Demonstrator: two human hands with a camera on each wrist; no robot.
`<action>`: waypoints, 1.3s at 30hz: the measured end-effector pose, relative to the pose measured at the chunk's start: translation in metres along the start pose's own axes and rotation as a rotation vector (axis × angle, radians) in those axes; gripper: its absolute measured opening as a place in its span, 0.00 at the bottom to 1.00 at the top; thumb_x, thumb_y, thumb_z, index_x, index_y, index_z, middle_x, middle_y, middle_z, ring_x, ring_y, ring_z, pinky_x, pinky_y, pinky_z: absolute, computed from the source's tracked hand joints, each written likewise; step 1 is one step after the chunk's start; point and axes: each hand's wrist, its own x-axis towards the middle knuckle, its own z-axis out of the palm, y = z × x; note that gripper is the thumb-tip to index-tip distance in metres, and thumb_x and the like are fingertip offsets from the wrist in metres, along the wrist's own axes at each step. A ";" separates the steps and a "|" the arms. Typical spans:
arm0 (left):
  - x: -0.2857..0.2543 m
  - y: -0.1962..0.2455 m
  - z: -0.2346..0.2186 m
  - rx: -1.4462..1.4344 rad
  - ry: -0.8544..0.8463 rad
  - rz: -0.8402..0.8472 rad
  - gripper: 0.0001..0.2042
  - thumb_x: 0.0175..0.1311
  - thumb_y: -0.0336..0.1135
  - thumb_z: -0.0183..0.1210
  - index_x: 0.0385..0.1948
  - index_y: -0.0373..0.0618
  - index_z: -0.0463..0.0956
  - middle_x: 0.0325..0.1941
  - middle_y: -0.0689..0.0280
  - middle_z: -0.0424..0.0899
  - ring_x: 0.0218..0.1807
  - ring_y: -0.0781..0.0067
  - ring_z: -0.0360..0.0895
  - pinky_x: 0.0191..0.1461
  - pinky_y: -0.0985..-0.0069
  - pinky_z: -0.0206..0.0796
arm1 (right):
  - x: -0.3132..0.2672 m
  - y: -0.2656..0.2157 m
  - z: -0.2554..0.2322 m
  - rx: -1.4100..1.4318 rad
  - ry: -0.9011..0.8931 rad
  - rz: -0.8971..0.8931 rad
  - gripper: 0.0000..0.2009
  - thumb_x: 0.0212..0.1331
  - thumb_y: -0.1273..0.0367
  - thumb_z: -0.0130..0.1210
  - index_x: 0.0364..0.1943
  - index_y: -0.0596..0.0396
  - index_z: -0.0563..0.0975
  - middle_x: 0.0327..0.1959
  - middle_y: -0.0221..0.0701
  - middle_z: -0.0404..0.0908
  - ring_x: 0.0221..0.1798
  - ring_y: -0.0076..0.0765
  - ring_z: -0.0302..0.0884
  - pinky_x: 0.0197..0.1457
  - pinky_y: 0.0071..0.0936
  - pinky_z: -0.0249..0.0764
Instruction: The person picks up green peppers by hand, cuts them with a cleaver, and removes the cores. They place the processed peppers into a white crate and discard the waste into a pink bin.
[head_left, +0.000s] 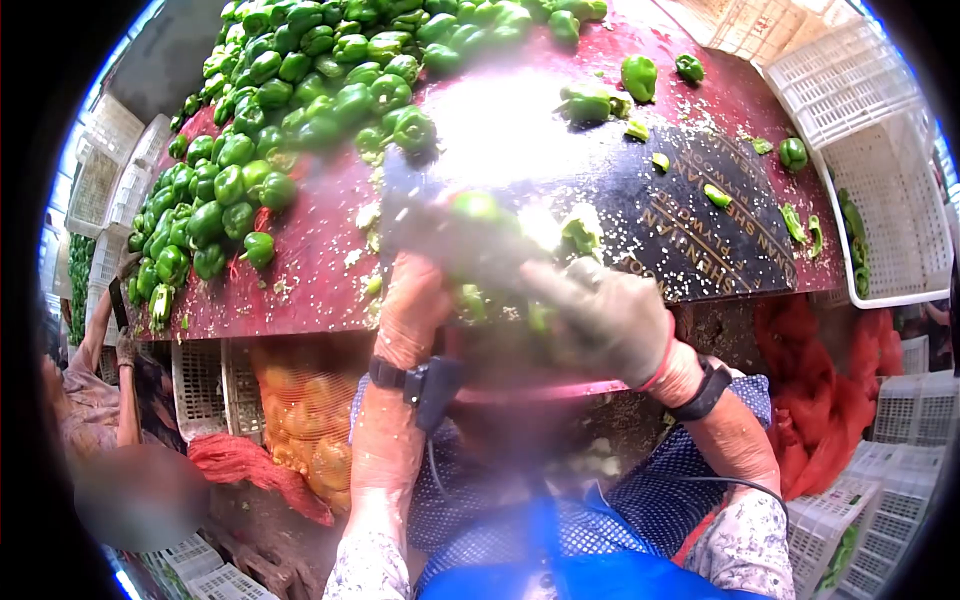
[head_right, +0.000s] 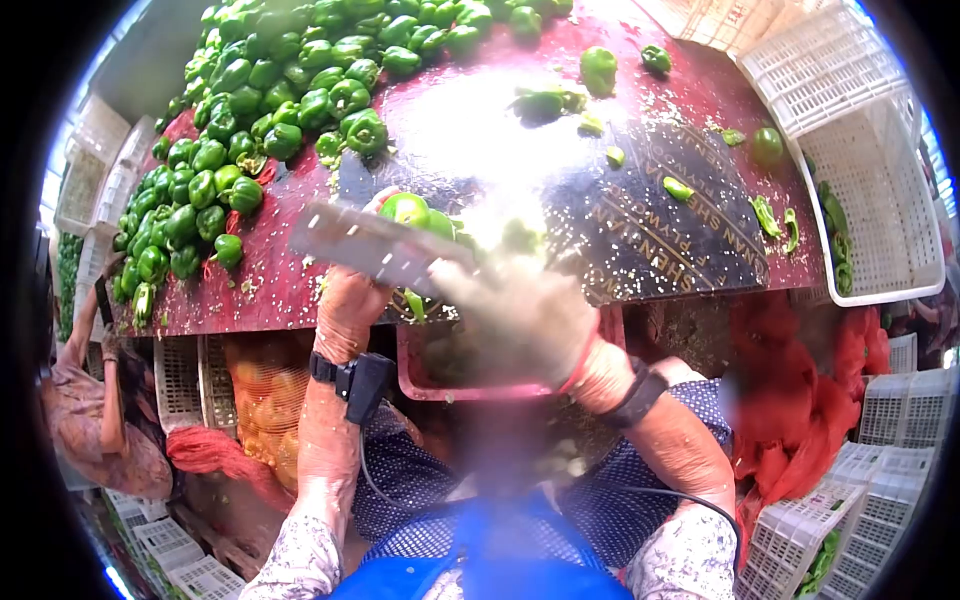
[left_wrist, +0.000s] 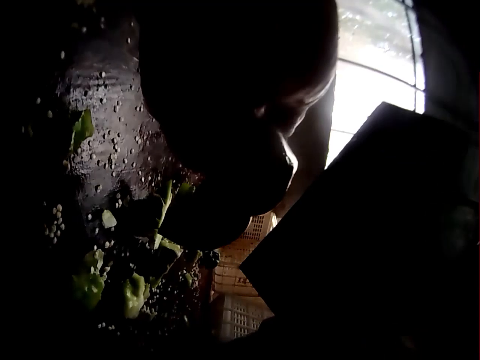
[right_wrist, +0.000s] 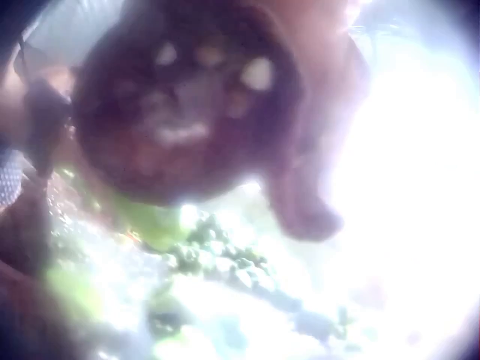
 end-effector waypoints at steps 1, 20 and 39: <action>-0.007 0.001 0.001 -0.093 -0.037 -0.007 0.20 0.71 0.34 0.52 0.62 0.39 0.65 0.54 0.63 0.76 0.54 0.71 0.74 0.57 0.73 0.70 | -0.002 -0.001 0.008 -0.060 0.054 -0.071 0.21 0.50 0.71 0.60 0.52 0.42 0.76 0.26 0.28 0.73 0.22 0.32 0.75 0.20 0.30 0.72; 0.003 -0.005 -0.004 0.198 0.063 0.016 0.16 0.70 0.33 0.50 0.56 0.36 0.71 0.58 0.57 0.75 0.58 0.67 0.74 0.61 0.72 0.69 | -0.009 -0.004 0.019 -0.192 -0.091 -0.091 0.22 0.61 0.67 0.53 0.61 0.34 0.72 0.30 0.33 0.75 0.28 0.38 0.78 0.19 0.33 0.72; -0.005 0.012 0.003 -0.158 -0.070 0.007 0.21 0.72 0.30 0.47 0.65 0.38 0.63 0.52 0.61 0.78 0.50 0.69 0.78 0.55 0.70 0.75 | 0.005 0.052 0.032 0.197 0.079 0.304 0.12 0.60 0.58 0.54 0.39 0.49 0.79 0.34 0.38 0.81 0.39 0.38 0.81 0.44 0.36 0.77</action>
